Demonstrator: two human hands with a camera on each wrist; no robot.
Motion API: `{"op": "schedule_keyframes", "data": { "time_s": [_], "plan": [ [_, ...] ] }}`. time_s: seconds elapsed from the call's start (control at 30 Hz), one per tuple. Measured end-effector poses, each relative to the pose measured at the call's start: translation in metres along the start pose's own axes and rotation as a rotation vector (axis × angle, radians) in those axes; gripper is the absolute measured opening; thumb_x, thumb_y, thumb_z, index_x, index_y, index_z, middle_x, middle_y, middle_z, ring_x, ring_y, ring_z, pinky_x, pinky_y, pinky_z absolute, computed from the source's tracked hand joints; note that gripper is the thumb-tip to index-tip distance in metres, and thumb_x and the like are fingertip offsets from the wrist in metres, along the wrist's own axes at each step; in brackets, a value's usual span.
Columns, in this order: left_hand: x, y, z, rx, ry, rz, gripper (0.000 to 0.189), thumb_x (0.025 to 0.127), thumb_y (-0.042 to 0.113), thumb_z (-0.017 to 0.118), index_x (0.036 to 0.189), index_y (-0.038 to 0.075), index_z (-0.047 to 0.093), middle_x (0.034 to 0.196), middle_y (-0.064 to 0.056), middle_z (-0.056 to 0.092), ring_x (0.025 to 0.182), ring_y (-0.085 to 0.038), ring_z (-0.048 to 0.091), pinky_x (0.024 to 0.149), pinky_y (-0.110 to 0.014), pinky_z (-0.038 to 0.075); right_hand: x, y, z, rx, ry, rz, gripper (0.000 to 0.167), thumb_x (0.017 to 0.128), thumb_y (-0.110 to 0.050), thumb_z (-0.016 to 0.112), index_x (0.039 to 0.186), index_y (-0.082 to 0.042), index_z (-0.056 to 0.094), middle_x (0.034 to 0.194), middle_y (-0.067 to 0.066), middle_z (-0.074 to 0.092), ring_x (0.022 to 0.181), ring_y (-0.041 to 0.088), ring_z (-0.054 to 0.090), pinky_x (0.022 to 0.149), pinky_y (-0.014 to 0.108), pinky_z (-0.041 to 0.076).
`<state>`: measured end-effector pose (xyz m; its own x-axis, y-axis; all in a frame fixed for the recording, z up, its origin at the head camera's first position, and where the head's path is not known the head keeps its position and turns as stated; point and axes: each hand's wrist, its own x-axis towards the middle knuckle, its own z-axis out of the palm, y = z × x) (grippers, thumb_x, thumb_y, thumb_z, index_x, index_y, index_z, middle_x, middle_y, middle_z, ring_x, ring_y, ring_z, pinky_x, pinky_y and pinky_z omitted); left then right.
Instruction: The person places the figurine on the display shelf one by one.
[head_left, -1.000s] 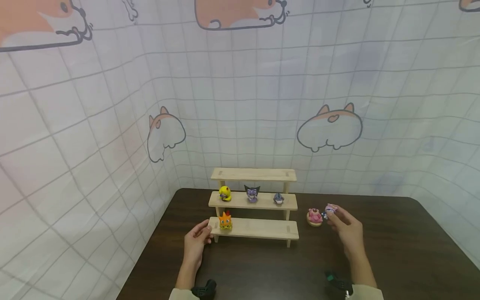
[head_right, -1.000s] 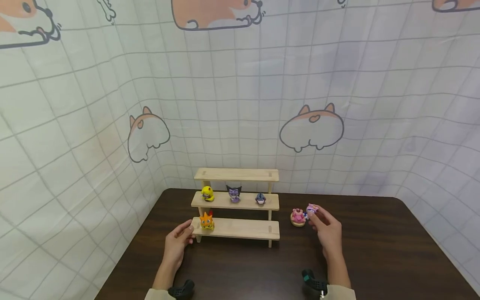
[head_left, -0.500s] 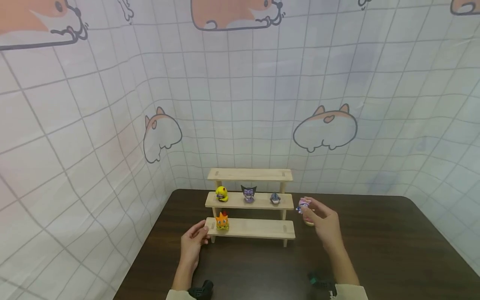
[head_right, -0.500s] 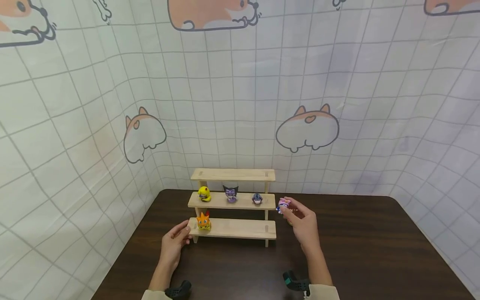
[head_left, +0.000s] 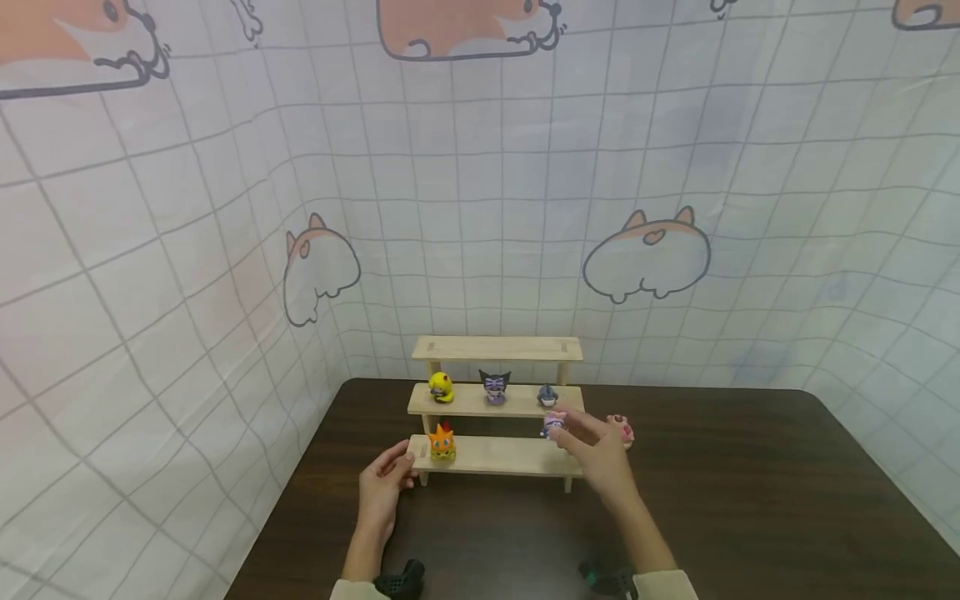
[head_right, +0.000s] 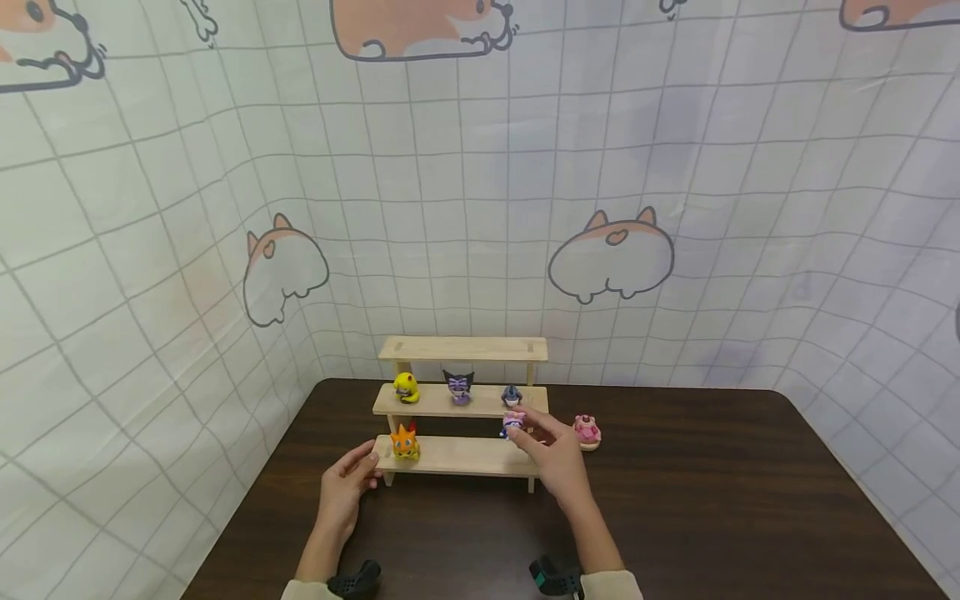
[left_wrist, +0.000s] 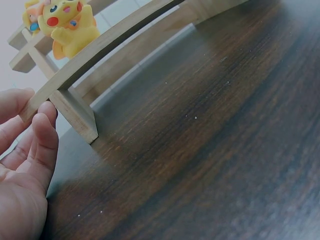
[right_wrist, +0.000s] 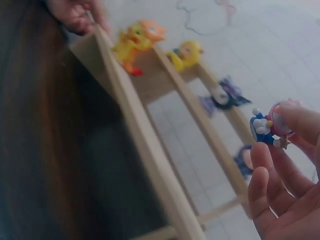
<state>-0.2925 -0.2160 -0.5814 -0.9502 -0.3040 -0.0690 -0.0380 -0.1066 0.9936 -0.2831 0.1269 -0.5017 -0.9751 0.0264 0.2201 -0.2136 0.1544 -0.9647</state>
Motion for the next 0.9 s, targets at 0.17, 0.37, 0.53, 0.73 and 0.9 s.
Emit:
{"op": "schedule_keyframes", "data": {
  "time_s": [0.17, 0.37, 0.53, 0.73, 0.9],
  "plan": [
    [0.0, -0.001, -0.001, 0.001, 0.002, -0.008, 0.038, 0.099, 0.016, 0.069, 0.135, 0.005, 0.064, 0.098, 0.002, 0.074, 0.078, -0.01, 0.068, 0.065, -0.022, 0.057, -0.004, 0.003, 0.02, -0.035, -0.024, -0.008, 0.037, 0.089, -0.024, 0.082, 0.124, -0.015, 0.075, 0.106, 0.012, 0.072, 0.088, 0.015, 0.065, 0.069, 0.023, 0.053],
    [0.002, -0.001, -0.001, -0.003, -0.007, 0.0, 0.037, 0.099, 0.015, 0.069, 0.135, 0.006, 0.065, 0.098, 0.003, 0.074, 0.078, -0.009, 0.068, 0.065, -0.022, 0.057, -0.007, 0.008, 0.04, -0.066, -0.032, -0.014, 0.036, 0.087, -0.026, 0.083, 0.122, -0.019, 0.076, 0.111, 0.008, 0.073, 0.089, 0.018, 0.065, 0.069, 0.026, 0.052],
    [0.001, -0.001, -0.001, 0.001, -0.008, 0.003, 0.037, 0.1, 0.014, 0.068, 0.136, 0.005, 0.064, 0.097, 0.004, 0.073, 0.078, -0.009, 0.068, 0.065, -0.022, 0.057, -0.005, 0.012, 0.057, -0.108, -0.022, -0.042, 0.034, 0.086, -0.023, 0.084, 0.12, -0.018, 0.077, 0.107, 0.006, 0.075, 0.085, 0.015, 0.067, 0.073, 0.026, 0.053],
    [0.001, -0.001, 0.0, -0.011, -0.01, 0.012, 0.038, 0.099, 0.016, 0.069, 0.135, 0.003, 0.065, 0.097, 0.002, 0.074, 0.077, -0.01, 0.068, 0.064, -0.023, 0.057, 0.001, 0.017, 0.074, -0.158, -0.048, -0.069, 0.034, 0.087, -0.025, 0.083, 0.119, -0.017, 0.078, 0.106, 0.007, 0.077, 0.085, 0.015, 0.07, 0.075, 0.025, 0.054],
    [0.0, -0.001, 0.0, -0.014, -0.01, 0.01, 0.037, 0.099, 0.015, 0.069, 0.134, 0.004, 0.065, 0.096, 0.002, 0.074, 0.077, -0.01, 0.068, 0.064, -0.023, 0.057, 0.002, 0.017, 0.083, -0.19, -0.063, -0.055, 0.035, 0.085, -0.024, 0.084, 0.118, -0.016, 0.078, 0.104, 0.008, 0.077, 0.086, 0.02, 0.072, 0.068, 0.024, 0.054]
  ]
}}
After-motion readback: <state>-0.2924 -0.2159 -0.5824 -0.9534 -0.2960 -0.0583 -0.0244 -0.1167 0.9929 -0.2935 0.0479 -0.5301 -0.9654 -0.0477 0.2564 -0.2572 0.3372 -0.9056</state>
